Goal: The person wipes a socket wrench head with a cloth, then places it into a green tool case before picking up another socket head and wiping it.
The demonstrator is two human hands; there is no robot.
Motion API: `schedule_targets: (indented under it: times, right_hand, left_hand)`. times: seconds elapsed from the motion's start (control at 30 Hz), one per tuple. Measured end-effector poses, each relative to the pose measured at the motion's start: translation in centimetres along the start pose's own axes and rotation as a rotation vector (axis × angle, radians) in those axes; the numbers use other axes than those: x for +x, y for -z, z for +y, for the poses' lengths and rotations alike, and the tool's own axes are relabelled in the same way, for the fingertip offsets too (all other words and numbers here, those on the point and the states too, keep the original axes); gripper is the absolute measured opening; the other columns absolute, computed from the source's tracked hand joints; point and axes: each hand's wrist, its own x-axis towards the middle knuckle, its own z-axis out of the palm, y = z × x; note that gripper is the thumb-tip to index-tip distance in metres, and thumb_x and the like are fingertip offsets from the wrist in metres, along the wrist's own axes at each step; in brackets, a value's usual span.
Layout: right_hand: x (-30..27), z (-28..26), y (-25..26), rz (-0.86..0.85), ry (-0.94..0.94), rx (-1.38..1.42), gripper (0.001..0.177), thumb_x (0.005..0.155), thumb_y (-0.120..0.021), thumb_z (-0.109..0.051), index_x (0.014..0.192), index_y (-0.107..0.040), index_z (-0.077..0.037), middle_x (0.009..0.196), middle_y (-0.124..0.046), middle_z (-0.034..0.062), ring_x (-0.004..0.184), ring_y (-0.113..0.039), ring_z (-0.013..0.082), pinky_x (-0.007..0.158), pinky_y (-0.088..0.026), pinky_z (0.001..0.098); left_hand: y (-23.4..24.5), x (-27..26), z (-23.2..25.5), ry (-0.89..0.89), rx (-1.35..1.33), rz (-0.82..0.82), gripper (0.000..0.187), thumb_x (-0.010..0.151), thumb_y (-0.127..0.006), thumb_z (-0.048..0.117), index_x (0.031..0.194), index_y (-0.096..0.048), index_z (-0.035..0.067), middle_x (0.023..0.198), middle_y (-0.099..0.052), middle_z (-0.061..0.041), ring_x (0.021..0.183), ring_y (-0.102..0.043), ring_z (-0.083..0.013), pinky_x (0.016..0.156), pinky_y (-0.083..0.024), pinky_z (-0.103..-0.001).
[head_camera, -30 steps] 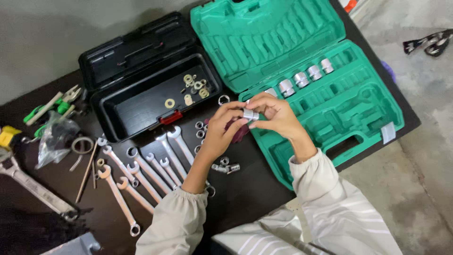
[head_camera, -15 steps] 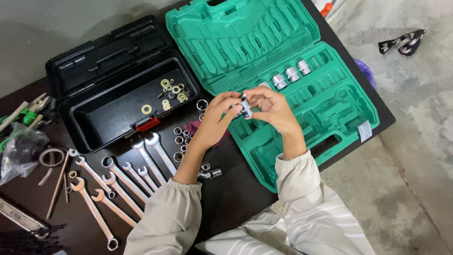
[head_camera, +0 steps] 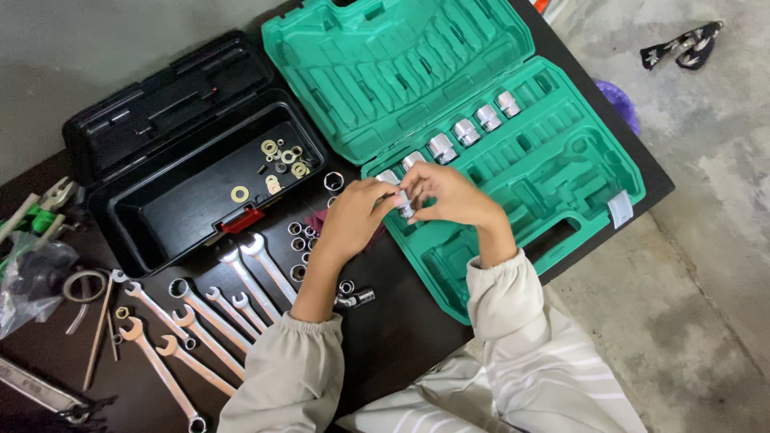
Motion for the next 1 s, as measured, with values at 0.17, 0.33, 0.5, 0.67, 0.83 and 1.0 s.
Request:
schedule_targets:
  times: [0.17, 0.33, 0.5, 0.67, 0.83, 1.0]
  right_hand:
    - [0.0, 0.0, -0.6, -0.010, 0.036, -0.053, 0.045, 0.072, -0.077, 0.011, 0.113, -0.061, 0.000, 0.098, -0.066, 0.0084, 0.084, -0.070, 0.0149, 0.074, -0.060, 0.0302]
    - [-0.7, -0.5, 0.0, 0.099, 0.094, -0.130, 0.045, 0.074, -0.073, 0.010, 0.117, -0.064, 0.000, 0.101, -0.067, 0.0069, 0.087, -0.068, 0.0137, 0.078, -0.059, 0.0297]
    - [-1.2, -1.1, 2.6, 0.221, 0.187, -0.057, 0.052, 0.079, -0.069, 0.012, 0.129, -0.067, -0.004, 0.107, -0.066, 0.0068, 0.094, -0.068, 0.0145, 0.085, -0.058, 0.0304]
    - [-1.7, -0.4, 7.9, 0.335, 0.253, -0.197, 0.052, 0.084, -0.068, 0.014, 0.133, -0.066, -0.003, 0.116, -0.061, 0.0080, 0.099, -0.067, 0.0152, 0.090, -0.059, 0.0299]
    - [-1.7, 2.0, 10.8, 0.589, 0.381, -0.161, 0.049, 0.086, -0.066, 0.016, 0.131, -0.067, -0.004, 0.117, -0.063, 0.0089, 0.103, -0.068, 0.0150, 0.093, -0.059, 0.0297]
    - [-2.8, 2.8, 12.9, 0.989, 0.324, -0.578, 0.045, 0.085, -0.070, 0.014, 0.125, -0.073, -0.007, 0.109, -0.071, 0.0108, 0.099, -0.070, 0.0187, 0.090, -0.059, 0.0307]
  left_hand:
    - [0.8, -0.1, 0.9, 0.003, 0.010, 0.001, 0.026, 0.089, -0.071, 0.031, 0.103, -0.077, 0.010, 0.088, -0.074, -0.012, 0.085, -0.065, -0.0329, 0.076, -0.050, -0.045]
    - [0.2, 0.7, 1.8, -0.081, 0.068, 0.081, 0.025, 0.093, -0.069, 0.030, 0.103, -0.075, 0.008, 0.088, -0.073, -0.012, 0.083, -0.066, -0.0327, 0.073, -0.051, -0.045]
    - [-0.6, 3.3, 3.3, -0.149, 0.142, 0.116, 0.030, 0.092, -0.071, 0.031, 0.109, -0.070, 0.006, 0.081, -0.071, -0.014, 0.081, -0.066, -0.0350, 0.071, -0.051, -0.046]
    - [-4.5, 8.4, 4.4, -0.194, 0.190, 0.292, 0.029, 0.094, -0.073, 0.030, 0.111, -0.070, 0.006, 0.089, -0.072, -0.016, 0.086, -0.066, -0.0358, 0.073, -0.052, -0.047]
    - [-8.9, 13.4, 5.7, -0.257, 0.146, 0.397, 0.028, 0.090, -0.074, 0.021, 0.114, -0.069, 0.008, 0.108, -0.075, -0.011, 0.093, -0.067, -0.0336, 0.078, -0.055, -0.045]
    - [-13.5, 18.4, 6.6, -0.345, 0.158, 0.418, 0.029, 0.091, -0.073, 0.017, 0.117, -0.066, 0.007, 0.126, -0.072, -0.009, 0.101, -0.066, -0.0314, 0.087, -0.055, -0.043]
